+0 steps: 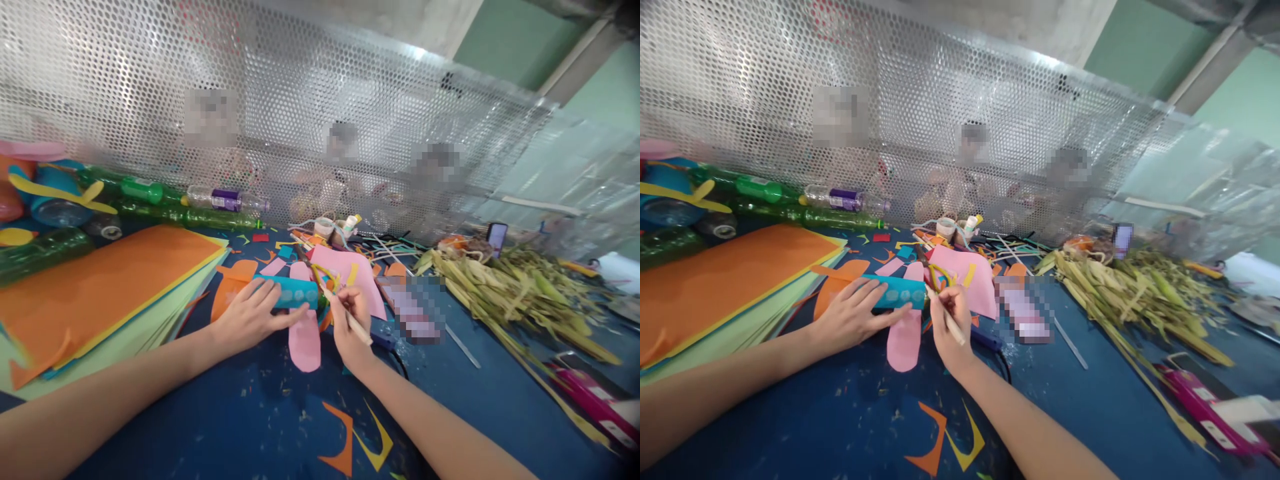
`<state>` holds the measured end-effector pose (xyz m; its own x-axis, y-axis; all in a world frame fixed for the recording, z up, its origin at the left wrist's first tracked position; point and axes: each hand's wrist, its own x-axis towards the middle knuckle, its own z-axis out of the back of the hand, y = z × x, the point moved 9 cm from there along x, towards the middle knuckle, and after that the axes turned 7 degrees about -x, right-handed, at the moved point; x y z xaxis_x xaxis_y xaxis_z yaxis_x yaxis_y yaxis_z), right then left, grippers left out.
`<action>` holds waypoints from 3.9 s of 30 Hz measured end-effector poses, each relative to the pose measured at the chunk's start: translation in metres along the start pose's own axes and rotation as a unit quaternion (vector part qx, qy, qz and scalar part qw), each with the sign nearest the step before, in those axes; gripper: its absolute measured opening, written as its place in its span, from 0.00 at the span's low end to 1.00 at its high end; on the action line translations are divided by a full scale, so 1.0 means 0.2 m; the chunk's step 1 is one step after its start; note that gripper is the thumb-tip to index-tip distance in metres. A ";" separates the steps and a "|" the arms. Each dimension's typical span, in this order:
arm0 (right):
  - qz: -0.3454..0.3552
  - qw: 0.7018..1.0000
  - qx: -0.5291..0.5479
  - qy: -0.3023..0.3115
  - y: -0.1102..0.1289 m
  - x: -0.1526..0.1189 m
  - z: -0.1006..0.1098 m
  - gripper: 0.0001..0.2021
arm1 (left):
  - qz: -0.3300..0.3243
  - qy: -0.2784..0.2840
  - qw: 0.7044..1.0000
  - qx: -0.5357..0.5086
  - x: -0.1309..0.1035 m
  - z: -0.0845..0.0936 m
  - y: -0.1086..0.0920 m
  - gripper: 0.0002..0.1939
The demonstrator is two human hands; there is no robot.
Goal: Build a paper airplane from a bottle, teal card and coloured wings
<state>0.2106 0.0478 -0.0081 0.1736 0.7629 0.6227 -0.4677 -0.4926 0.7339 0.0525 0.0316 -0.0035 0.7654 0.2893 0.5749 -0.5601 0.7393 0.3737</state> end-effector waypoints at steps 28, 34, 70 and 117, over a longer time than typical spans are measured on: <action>0.014 0.999 -0.044 0.023 -0.02 0.00 -0.03 0.05 | 0.541 -0.250 0.674 -0.438 -0.38 0.11 0.93 0.11; 0.011 0.999 -0.031 0.035 -0.02 0.00 -0.04 0.05 | 0.599 -0.101 0.606 -0.514 -0.42 -0.25 1.08 0.14; -0.007 1.000 -0.009 -0.002 -0.06 -0.02 -0.02 0.07 | 0.208 0.447 0.693 -0.526 0.25 -0.46 0.40 0.36; 0.024 0.999 -0.041 0.006 -0.01 -0.01 -0.03 0.06 | 0.594 -0.063 0.463 -0.655 -0.19 -0.42 0.85 0.53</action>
<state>0.2070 0.0499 -0.0129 0.1388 0.7446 0.6529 -0.5447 -0.4932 0.6783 -0.0448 0.1972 -0.0233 0.0941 0.9879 -0.1233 0.1744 -0.1383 -0.9749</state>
